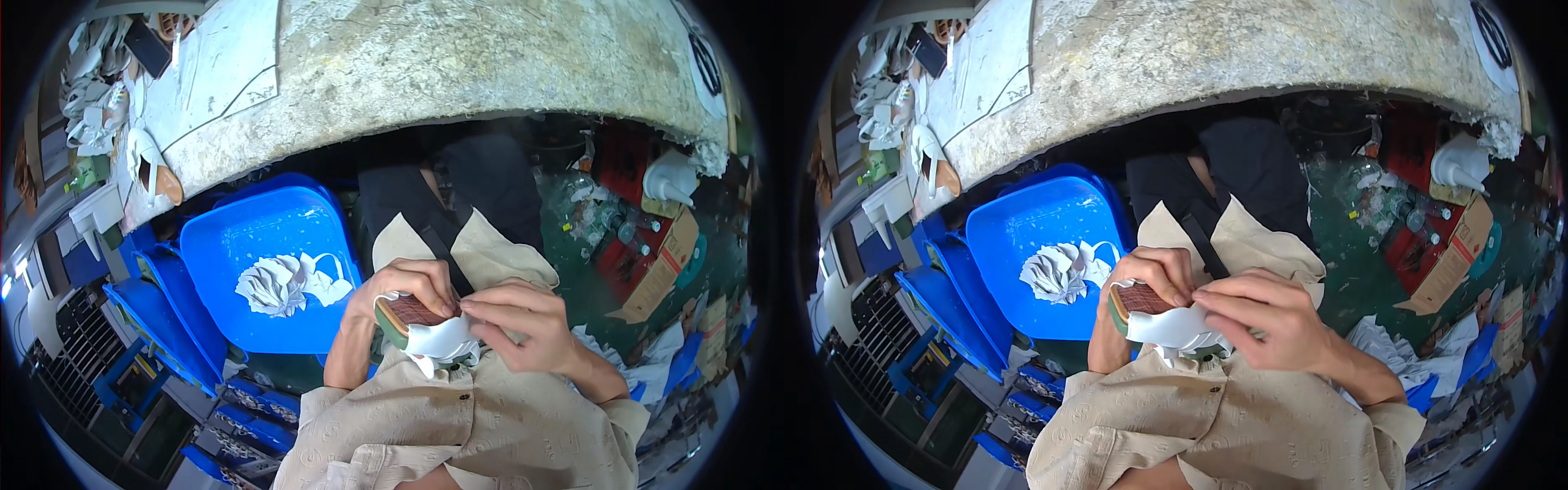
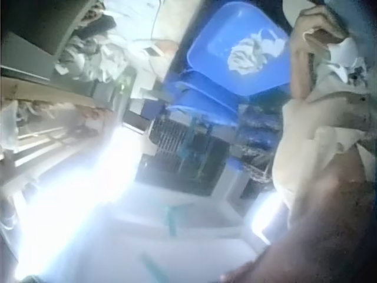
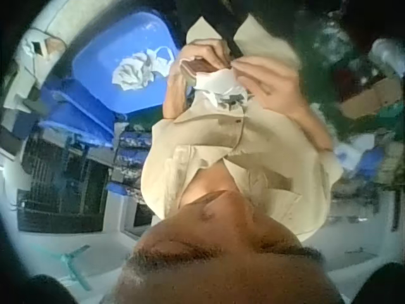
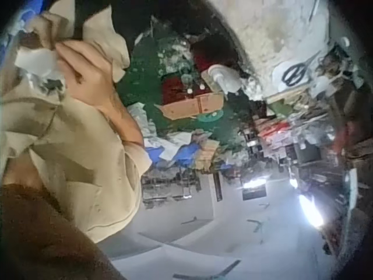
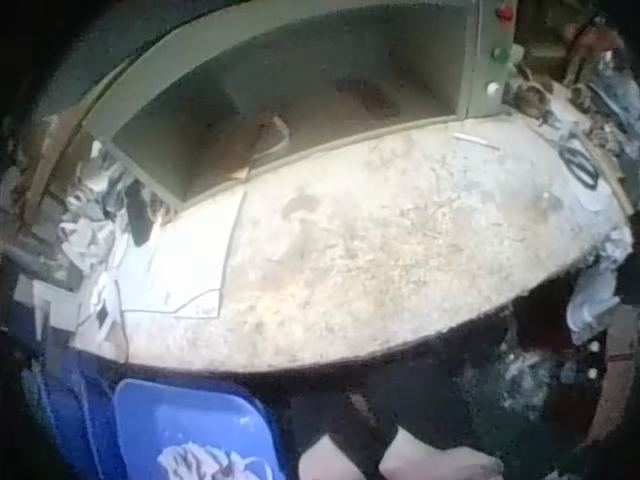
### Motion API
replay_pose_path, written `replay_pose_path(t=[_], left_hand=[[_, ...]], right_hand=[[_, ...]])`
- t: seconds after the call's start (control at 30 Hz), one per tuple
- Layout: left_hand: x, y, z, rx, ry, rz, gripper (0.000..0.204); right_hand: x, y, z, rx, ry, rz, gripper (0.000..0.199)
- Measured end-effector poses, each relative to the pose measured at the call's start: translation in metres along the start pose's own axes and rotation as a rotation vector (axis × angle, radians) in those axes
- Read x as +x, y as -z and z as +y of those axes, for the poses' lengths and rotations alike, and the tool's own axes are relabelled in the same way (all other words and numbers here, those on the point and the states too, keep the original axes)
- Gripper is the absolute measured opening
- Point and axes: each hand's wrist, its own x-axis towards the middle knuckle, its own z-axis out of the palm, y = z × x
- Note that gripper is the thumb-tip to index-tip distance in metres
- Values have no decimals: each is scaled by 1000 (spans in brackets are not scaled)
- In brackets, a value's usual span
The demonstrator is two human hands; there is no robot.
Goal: The person repeatedly assembles white slipper straps onto green slipper soles by hand. They pick up a strap and a sole, align the strap over the sole, and press the edges to secure it. The person handles multiple slipper units one at a time, placing each finished slipper on the workbench.
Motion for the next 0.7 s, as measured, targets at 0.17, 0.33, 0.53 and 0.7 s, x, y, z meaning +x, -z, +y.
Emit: replay_pose_path(t=[0.17, 0.33, 0.53, 0.7], left_hand=[[-4, 6, -6, 15, 7, -27, 48], [-5, 6, -11, 2, 15, -49, 55], [-5, 9, -11, 17, 57, -35, 57], [-2, 7, -8, -13, 69, -25, 58]], right_hand=[[6, -11, -14, -150, 224, 97, 43], [0, -18, -21, -199, 121, 54, 43], [4, -17, -15, -99, 52, 76, 43], [6, -16, -18, -177, 108, 72, 40]])
